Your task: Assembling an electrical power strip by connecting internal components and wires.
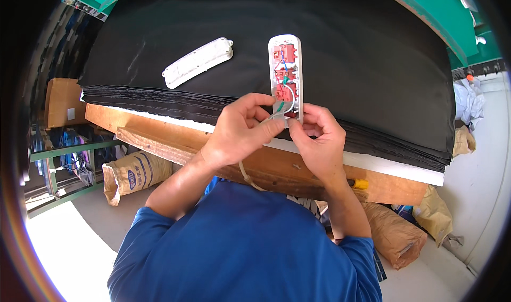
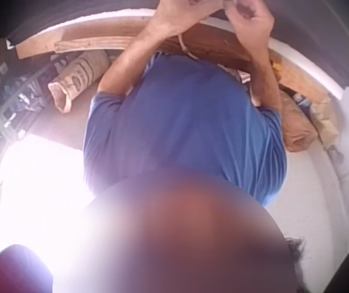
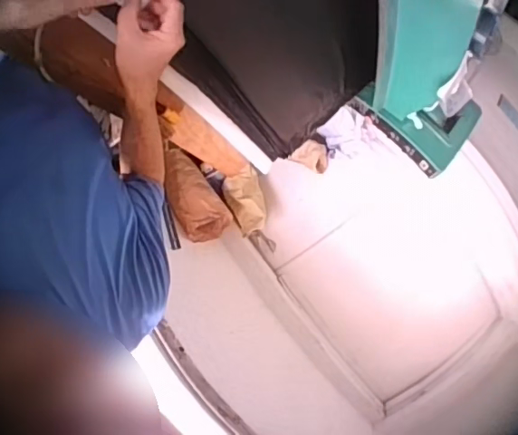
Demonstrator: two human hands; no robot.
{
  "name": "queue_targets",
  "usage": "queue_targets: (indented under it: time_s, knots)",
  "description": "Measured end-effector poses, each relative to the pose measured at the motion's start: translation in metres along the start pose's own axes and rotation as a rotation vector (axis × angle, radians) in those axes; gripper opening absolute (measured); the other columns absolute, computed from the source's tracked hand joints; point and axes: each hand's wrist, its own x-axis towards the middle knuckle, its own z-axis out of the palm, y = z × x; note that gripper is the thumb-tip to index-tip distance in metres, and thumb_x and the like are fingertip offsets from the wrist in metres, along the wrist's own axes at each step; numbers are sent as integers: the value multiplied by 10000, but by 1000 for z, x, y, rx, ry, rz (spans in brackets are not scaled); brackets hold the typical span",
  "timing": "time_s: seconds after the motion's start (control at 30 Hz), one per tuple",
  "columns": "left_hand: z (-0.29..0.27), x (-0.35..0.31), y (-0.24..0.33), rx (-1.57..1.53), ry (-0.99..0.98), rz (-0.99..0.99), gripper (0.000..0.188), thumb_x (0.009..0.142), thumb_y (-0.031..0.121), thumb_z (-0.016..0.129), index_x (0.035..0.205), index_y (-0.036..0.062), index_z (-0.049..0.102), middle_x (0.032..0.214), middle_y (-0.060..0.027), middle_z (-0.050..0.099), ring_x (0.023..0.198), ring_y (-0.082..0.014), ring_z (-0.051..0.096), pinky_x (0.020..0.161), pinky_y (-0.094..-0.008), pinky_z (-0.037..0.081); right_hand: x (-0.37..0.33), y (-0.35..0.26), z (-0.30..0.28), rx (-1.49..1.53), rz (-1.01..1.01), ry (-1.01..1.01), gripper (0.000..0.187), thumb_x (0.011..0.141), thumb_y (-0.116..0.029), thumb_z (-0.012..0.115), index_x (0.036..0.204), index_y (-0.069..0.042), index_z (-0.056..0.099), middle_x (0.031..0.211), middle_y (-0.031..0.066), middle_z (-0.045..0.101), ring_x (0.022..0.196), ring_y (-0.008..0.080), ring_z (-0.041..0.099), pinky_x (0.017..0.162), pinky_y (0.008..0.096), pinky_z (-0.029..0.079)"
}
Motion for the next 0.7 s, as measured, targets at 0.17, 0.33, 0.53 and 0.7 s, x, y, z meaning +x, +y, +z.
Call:
queue_targets:
  time_s: [0.17,0.33,0.53,0.7]
  knots:
    - [-5,9,5,-19,-93,-112,216,972,106,661,1106,-62,683,716,-15,652,641,-45,574,558,-243,458,0,-7,-4,44,111,-36,338,939,24,728,1259,33,621,1003,89,739,852,72,673,735,233,563]
    - [1,13,-7,-6,-18,-19,205,984,111,642,1089,-58,692,726,-16,657,623,-41,565,541,-245,451,-2,-7,0,-102,22,23,362,930,25,724,1273,15,610,1053,82,703,874,84,659,718,228,540]
    - [0,17,3,-52,-80,-59,208,989,126,630,1089,-39,706,722,-9,649,598,-44,550,523,-241,438,3,-15,2,-582,-311,99,355,840,45,743,1173,-58,677,1243,154,642,972,229,676,774,325,551]
    - [-6,21,6,-168,-132,-209,206,986,136,620,1054,-29,722,729,-12,643,616,-43,552,546,-233,448,12,-17,8,-709,-490,69,283,784,-13,780,1053,-53,699,1191,148,664,1005,325,661,823,393,546]
